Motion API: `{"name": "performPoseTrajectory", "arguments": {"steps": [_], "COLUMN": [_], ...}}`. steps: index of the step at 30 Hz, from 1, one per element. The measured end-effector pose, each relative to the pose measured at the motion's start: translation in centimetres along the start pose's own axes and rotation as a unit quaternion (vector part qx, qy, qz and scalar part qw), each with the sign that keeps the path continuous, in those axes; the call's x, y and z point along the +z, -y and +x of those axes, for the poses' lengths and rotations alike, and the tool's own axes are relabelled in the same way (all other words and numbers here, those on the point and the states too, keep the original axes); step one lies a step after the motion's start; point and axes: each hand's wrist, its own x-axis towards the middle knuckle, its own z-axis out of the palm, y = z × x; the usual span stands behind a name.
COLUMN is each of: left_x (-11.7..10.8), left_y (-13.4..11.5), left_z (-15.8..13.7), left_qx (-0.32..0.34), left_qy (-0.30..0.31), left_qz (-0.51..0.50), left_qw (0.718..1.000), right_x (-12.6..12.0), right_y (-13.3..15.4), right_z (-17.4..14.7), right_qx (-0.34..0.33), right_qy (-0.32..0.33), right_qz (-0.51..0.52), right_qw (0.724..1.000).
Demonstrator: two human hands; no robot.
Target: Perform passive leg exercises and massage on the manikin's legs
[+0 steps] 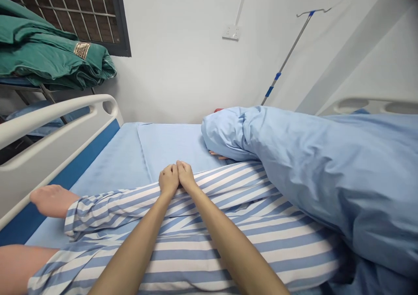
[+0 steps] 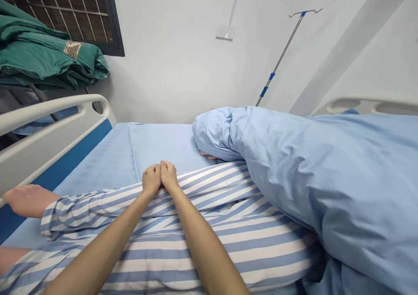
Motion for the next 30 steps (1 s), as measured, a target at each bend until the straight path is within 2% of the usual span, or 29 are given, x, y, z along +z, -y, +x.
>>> {"name": "performPoseTrajectory", "arguments": {"steps": [5, 10, 14, 17, 20, 26, 30], "left_x": [0.2, 0.2, 0.4, 0.6, 0.7, 0.7, 2.6], "left_y": [0.1, 0.0, 0.0, 0.0, -0.3, -3.3, -4.8], "left_z": [-0.1, -0.1, -0.1, -0.2, 0.5, 4.0, 3.4], "left_qx": [0.005, -0.002, 0.005, 0.011, -0.006, -0.008, -0.015], "left_qy": [0.003, -0.007, -0.006, -0.007, 0.009, 0.036, 0.015], "left_qz": [0.019, 0.032, 0.028, 0.017, -0.036, -0.117, -0.142], "left_qw": [1.000, 0.999, 1.000, 1.000, 0.999, 0.992, 0.990], "right_x": [-3.0, -5.5, -5.7, -5.6, -5.7, -5.8, -5.7], "right_y": [0.8, 0.2, -1.1, -1.3, -1.2, -1.1, -1.2], "right_z": [1.4, 1.1, 0.2, 0.1, 0.3, 0.6, 0.7], "right_qx": [-0.030, -0.047, -0.064, -0.060, -0.056, -0.044, -0.035], "right_qy": [0.055, 0.032, -0.005, 0.002, 0.004, -0.014, -0.020], "right_qz": [-0.056, -0.090, -0.094, -0.077, -0.065, -0.027, -0.016], "right_qw": [0.997, 0.994, 0.994, 0.995, 0.996, 0.999, 0.999]}}
